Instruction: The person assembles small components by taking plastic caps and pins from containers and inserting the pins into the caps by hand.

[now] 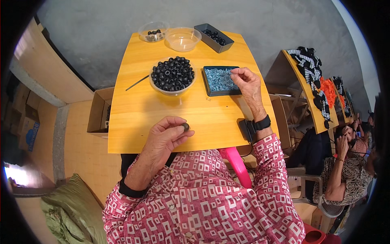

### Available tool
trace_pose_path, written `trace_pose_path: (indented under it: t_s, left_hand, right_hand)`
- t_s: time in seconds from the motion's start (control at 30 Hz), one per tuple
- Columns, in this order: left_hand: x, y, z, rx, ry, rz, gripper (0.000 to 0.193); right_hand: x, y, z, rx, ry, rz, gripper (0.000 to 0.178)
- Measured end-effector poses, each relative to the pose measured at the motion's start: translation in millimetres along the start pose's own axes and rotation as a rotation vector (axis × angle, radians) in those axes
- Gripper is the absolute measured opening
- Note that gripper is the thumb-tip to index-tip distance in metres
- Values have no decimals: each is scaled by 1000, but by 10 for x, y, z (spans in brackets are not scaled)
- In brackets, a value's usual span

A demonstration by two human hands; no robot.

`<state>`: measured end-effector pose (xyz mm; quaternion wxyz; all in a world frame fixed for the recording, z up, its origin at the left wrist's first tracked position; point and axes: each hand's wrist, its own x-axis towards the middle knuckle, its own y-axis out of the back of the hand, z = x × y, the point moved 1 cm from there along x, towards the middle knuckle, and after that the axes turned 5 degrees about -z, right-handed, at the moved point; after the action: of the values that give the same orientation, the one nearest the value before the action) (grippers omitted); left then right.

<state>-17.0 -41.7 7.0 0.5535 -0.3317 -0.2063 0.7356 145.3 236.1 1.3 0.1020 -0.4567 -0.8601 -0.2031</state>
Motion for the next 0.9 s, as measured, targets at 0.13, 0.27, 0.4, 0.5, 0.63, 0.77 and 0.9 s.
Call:
trace_pose_path:
  t_s: [0.13, 0.27, 0.4, 0.5, 0.63, 0.77, 0.9]
  left_hand:
    - [-44, -2, -7, -20, -7, -8, 16]
    - [-68, -3, 25, -22, -2, 11, 16]
    - [-75, -48, 71, -66, -26, 3, 17]
    - [-69, -13, 67, -110, -43, -28, 19]
    - [-69, -19, 52, -150, -48, -92, 20]
    - [-84, -26, 32, -161, -61, -149, 19]
    - [-85, 0, -10, -182, -61, -167, 17]
  right_hand:
    - [-74, -45, -58, 35, 9, 3, 10]
    - [-126, -116, -175, 198, -70, -19, 9]
    - [-358, -266, -497, 274, -33, -96, 8]
    - [-593, -436, -868, 81, 149, -235, 10]
    - [-780, -621, -1122, -77, 359, -364, 12]
    - [-897, -762, -1242, -155, 397, -354, 14]
    - [-961, -832, -1277, -163, 424, -333, 15]
